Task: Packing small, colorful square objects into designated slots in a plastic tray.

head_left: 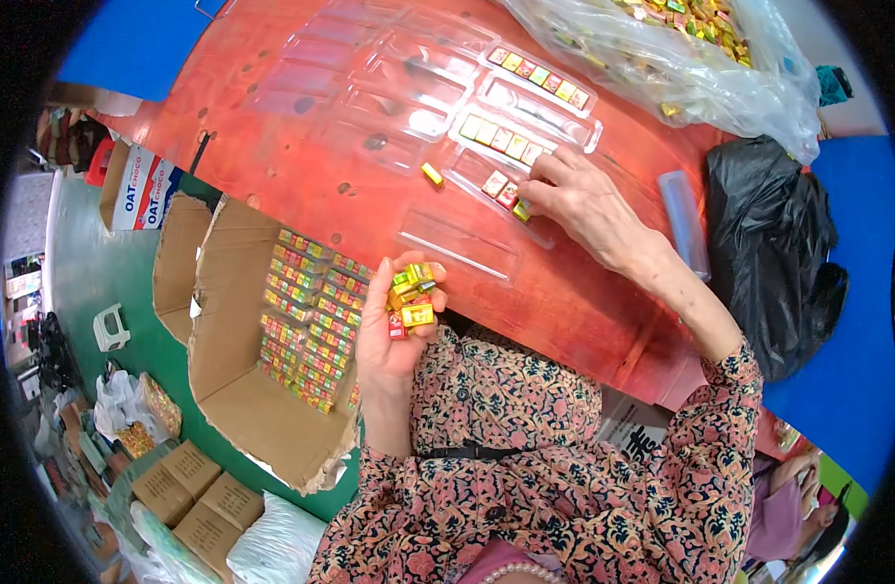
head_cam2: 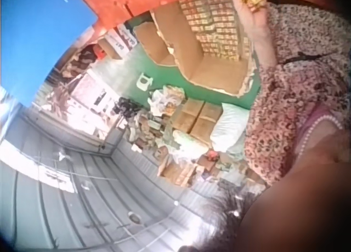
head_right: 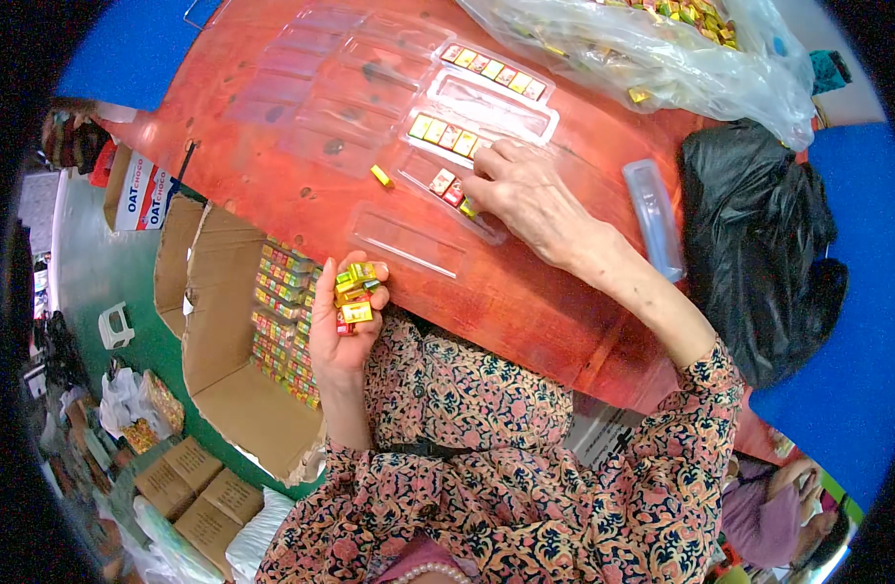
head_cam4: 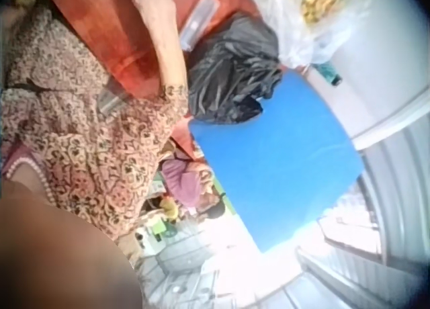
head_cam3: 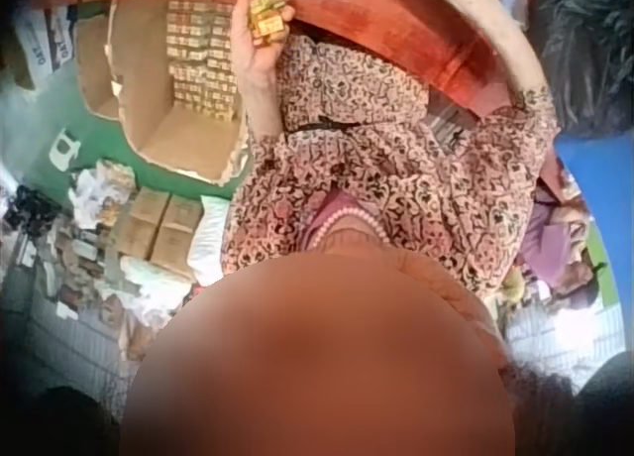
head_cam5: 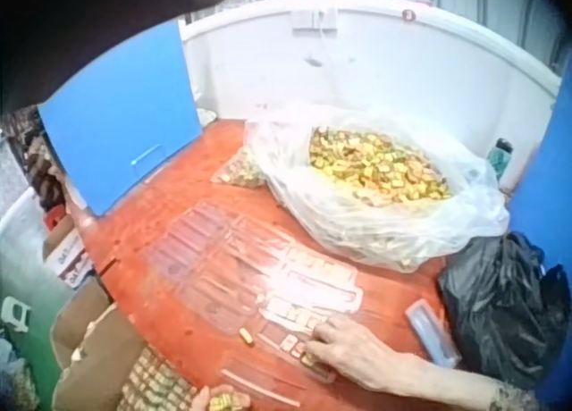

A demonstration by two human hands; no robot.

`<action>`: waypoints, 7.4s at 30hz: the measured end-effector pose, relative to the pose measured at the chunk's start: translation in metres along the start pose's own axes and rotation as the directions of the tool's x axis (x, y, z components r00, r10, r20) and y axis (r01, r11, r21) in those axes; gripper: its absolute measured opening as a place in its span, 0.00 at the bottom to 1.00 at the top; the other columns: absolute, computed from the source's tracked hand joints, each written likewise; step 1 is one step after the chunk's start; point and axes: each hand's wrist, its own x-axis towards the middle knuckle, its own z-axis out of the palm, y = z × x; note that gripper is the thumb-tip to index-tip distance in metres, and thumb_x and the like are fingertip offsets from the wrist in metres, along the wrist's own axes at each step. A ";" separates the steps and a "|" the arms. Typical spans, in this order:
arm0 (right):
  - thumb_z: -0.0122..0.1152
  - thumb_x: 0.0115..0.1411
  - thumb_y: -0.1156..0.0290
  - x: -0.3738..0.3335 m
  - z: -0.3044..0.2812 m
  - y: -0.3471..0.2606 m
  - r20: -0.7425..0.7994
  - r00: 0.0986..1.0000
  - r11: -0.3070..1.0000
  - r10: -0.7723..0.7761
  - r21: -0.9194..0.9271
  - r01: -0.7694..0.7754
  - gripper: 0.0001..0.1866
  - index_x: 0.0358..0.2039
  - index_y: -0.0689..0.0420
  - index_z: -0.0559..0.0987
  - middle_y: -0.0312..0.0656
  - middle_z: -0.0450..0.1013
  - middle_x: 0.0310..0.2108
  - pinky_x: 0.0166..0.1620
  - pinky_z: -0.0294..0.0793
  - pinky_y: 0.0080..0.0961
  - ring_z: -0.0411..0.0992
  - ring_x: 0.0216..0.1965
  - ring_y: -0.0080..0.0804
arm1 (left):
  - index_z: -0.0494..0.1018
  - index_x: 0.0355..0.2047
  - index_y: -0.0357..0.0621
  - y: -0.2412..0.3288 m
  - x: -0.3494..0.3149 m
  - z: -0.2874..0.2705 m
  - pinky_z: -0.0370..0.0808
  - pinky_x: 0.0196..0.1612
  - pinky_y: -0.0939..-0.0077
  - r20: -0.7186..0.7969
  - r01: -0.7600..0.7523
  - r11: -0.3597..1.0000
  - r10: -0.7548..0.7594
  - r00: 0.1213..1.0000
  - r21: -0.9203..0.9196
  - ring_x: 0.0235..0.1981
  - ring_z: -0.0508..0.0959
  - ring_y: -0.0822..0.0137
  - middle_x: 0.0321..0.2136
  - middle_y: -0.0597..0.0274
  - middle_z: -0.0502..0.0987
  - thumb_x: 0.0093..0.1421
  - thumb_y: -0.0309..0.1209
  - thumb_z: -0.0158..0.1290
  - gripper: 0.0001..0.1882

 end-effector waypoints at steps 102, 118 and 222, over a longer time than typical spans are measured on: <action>0.56 0.53 0.75 0.060 0.032 0.012 -0.102 0.981 0.861 0.164 0.500 -0.091 0.05 0.29 0.63 0.75 0.44 0.73 0.23 0.29 0.69 0.26 0.71 0.25 0.30 | 0.70 0.36 0.43 -0.008 0.005 0.001 0.65 0.12 0.86 0.113 -0.016 0.996 0.006 0.994 0.091 0.23 0.72 0.63 0.34 0.47 0.70 0.52 0.28 0.49 0.10; 0.58 0.50 0.73 0.048 0.031 0.002 -0.066 0.957 0.884 0.283 0.405 -0.233 0.06 0.26 0.63 0.75 0.45 0.71 0.21 0.28 0.68 0.30 0.70 0.23 0.35 | 0.69 0.35 0.44 -0.009 0.005 -0.004 0.67 0.12 0.85 0.086 -0.018 0.994 0.008 0.996 0.111 0.24 0.75 0.62 0.33 0.48 0.72 0.52 0.29 0.49 0.09; 0.53 0.44 0.77 0.019 0.032 0.007 -0.191 0.979 0.997 -0.067 0.009 0.071 0.03 0.23 0.60 0.71 0.42 0.65 0.27 0.34 0.68 0.30 0.64 0.32 0.38 | 0.72 0.36 0.39 -0.013 0.015 -0.004 0.76 0.19 0.73 0.021 0.104 0.988 -0.102 0.995 -0.117 0.33 0.75 0.52 0.35 0.44 0.73 0.60 0.38 0.40 0.16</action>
